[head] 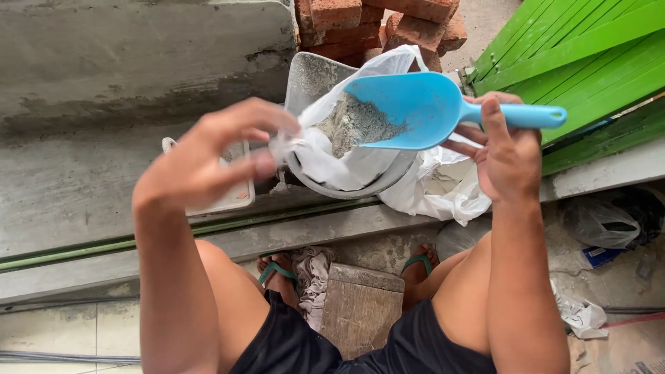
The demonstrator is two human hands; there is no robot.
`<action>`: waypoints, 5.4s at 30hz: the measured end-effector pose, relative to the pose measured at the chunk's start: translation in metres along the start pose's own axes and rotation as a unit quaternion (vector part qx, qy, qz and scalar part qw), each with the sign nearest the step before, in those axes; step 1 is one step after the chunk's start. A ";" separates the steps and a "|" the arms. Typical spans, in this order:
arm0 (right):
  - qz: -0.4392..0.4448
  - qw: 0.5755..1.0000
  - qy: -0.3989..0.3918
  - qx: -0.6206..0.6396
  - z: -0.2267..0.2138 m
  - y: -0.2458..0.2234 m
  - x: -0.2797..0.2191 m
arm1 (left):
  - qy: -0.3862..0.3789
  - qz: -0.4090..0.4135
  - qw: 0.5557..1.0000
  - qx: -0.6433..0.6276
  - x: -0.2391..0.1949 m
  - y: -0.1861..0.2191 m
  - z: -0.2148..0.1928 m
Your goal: The person scoops a gray powdery substance from a white plastic bag using a blue plastic scoop and pours it into a larger white bag placed inside a metal basin. The person repeats this scooping and pouring action multiple times.
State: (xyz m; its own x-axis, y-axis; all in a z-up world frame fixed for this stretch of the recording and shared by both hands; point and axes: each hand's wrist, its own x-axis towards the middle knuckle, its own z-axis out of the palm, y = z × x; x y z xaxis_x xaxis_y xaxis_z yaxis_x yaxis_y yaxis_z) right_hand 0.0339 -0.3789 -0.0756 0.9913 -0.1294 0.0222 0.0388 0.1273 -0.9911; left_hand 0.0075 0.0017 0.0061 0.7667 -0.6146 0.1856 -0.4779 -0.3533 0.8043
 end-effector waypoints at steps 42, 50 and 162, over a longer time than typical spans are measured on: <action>-0.177 0.974 0.006 -0.140 0.028 0.008 0.030 | -0.151 -0.284 0.926 0.198 0.046 0.011 0.028; -0.245 0.956 -0.055 -0.154 0.034 0.005 0.028 | 0.050 -0.114 0.936 0.330 0.091 0.011 0.025; -0.192 0.875 -0.274 -0.349 0.059 0.045 0.009 | -0.023 -0.021 0.937 0.349 -0.010 -0.071 0.044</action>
State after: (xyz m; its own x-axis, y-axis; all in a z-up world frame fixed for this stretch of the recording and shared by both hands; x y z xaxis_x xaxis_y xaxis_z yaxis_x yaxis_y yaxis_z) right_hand 0.0522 -0.3161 -0.1118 0.8405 0.4850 0.2415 0.4863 -0.4789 -0.7308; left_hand 0.0151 0.0016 -0.0777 0.7796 -0.6138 0.1240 -0.6237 -0.7433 0.2419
